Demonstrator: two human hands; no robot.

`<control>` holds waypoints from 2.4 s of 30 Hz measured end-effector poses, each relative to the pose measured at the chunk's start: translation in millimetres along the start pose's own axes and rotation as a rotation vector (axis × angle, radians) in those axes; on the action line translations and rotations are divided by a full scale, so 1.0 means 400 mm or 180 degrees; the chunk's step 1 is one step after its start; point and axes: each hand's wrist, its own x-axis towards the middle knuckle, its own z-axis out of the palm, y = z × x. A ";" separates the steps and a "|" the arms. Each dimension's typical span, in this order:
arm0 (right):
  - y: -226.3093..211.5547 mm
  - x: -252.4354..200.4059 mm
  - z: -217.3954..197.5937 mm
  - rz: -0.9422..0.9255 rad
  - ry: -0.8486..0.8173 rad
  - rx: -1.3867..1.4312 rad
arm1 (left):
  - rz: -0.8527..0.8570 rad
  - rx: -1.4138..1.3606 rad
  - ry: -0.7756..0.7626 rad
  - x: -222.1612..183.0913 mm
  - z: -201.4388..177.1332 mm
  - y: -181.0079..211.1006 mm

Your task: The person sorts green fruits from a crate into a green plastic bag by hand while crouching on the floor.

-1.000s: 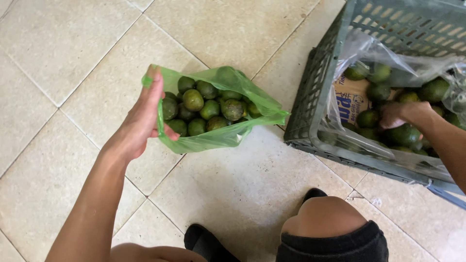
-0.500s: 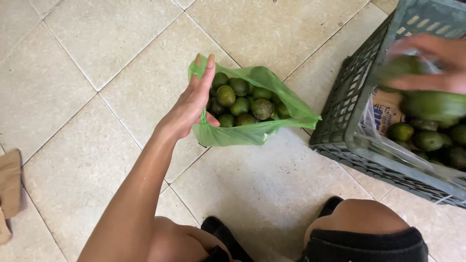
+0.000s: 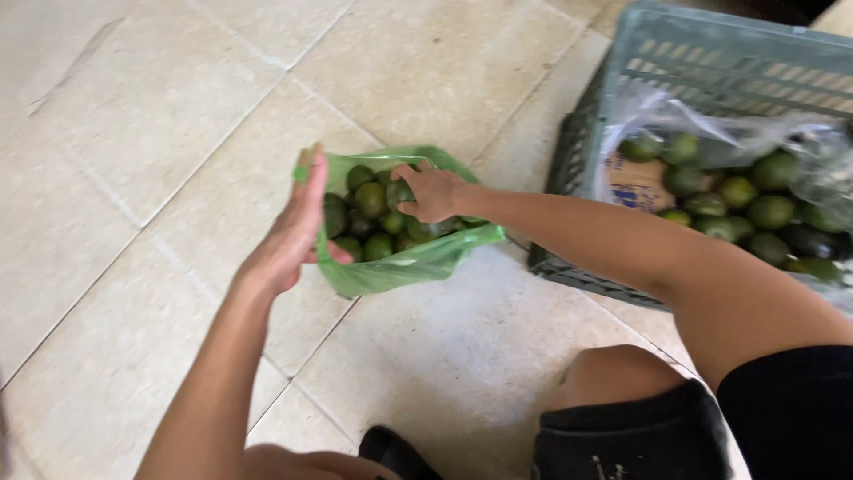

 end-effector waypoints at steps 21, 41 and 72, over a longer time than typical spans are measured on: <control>0.762 -0.569 -0.047 0.2472 -0.1275 -0.1445 | -0.0279 -0.0100 0.0313 0.075 0.005 -0.033; 0.918 -0.586 0.041 0.3137 -0.0664 -0.1032 | 0.0010 -0.0110 0.0158 0.042 0.004 -0.011; 0.042 -0.258 -0.258 -0.0864 -0.0140 0.0644 | -0.0145 0.0202 0.0186 0.025 0.015 -0.010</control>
